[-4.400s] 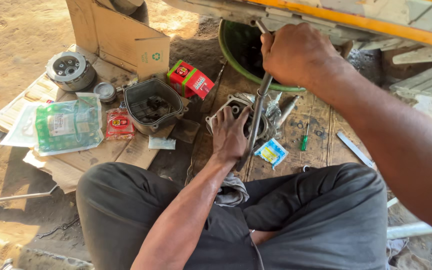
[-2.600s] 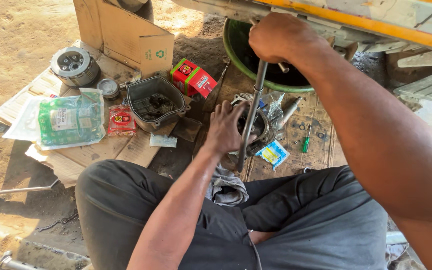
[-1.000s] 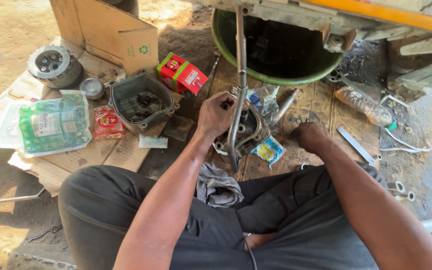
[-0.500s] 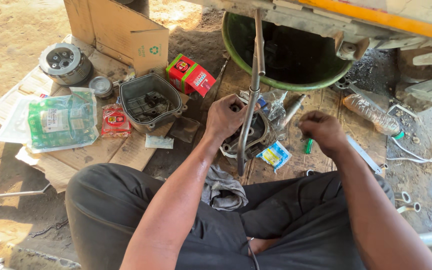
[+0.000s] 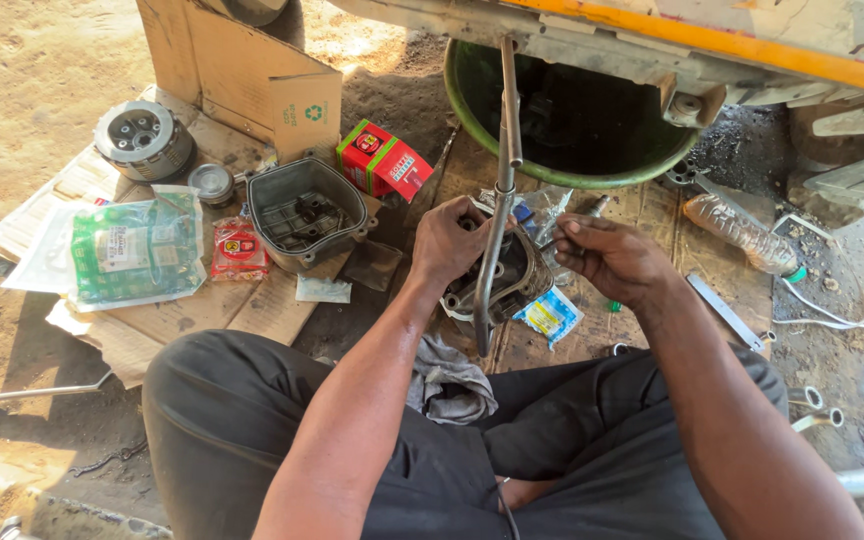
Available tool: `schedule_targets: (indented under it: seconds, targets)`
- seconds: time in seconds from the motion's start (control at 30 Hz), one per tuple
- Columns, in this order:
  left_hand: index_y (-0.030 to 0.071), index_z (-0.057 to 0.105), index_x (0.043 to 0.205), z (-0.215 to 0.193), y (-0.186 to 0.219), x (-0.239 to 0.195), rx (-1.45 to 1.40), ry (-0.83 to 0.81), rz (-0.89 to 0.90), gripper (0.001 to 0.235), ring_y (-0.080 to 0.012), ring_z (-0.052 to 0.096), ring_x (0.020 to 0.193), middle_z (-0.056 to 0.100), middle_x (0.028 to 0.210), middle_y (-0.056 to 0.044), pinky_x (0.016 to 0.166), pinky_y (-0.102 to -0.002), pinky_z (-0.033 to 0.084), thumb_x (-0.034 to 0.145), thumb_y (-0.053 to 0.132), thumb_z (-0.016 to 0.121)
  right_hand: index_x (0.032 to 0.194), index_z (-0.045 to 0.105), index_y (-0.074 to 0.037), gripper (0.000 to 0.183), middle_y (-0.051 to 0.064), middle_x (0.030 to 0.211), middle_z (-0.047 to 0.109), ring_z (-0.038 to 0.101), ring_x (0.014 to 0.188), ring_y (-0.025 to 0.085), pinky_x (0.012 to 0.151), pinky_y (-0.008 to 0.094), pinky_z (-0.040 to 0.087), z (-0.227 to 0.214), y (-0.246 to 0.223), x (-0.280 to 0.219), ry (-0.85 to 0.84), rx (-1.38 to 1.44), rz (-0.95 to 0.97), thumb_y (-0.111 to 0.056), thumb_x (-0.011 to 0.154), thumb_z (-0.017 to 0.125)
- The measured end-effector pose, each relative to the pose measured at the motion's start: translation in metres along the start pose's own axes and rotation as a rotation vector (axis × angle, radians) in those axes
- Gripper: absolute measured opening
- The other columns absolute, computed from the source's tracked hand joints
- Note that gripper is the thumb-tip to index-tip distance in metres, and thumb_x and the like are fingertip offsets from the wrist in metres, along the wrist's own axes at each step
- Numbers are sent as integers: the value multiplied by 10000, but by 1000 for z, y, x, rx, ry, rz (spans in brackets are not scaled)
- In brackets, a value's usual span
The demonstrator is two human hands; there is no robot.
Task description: The person sits on the ground and uses a T-handle wrench to tighten bolts on a disassembled engine cylinder head. They then use a screwdriver to adjust internal components and a hammer to tap a metal rod into place within the assembly.
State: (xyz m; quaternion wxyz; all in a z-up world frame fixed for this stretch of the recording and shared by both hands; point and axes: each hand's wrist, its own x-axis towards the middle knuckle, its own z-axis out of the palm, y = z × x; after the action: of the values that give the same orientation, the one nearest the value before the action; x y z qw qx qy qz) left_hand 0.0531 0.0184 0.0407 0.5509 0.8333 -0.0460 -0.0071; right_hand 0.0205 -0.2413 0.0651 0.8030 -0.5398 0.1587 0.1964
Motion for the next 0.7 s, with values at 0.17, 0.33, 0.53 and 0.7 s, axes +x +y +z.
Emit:
schedule_targets:
  seconds: [0.17, 0.33, 0.53, 0.7]
  targets:
    - [45, 755, 746, 2, -2, -1, -57, 29, 18, 487, -142, 678, 646, 722, 695, -62, 626, -334, 520, 716, 516, 872, 1192, 713, 69, 341, 129, 1029, 748, 690, 887, 184, 809, 315, 592, 39, -27, 38, -47, -583, 20, -136, 920, 703]
    - [43, 774, 802, 1, -7, -2, -114, 28, 26, 411, -119, 705, 658, 756, 724, -61, 610, -304, 535, 748, 441, 863, 1119, 780, -28, 274, 154, 1006, 775, 710, 856, 225, 771, 350, 612, 67, -49, 86, -219, -1152, 258, -159, 879, 756]
    - [57, 770, 825, 4, -16, 1, -127, 0, 1, 340, -96, 709, 652, 767, 741, -36, 589, -286, 541, 773, 385, 844, 1036, 783, 1, 240, 182, 971, 801, 791, 919, 261, 735, 376, 689, 64, -49, 145, -517, -1333, 418, -115, 826, 794]
    - [84, 751, 806, 5, -12, 5, -65, -46, -42, 357, -115, 687, 616, 750, 713, -37, 563, -302, 519, 774, 425, 853, 1022, 705, 32, 243, 164, 954, 749, 759, 928, 273, 758, 399, 675, 70, -46, 158, -578, -1354, 547, -82, 827, 795]
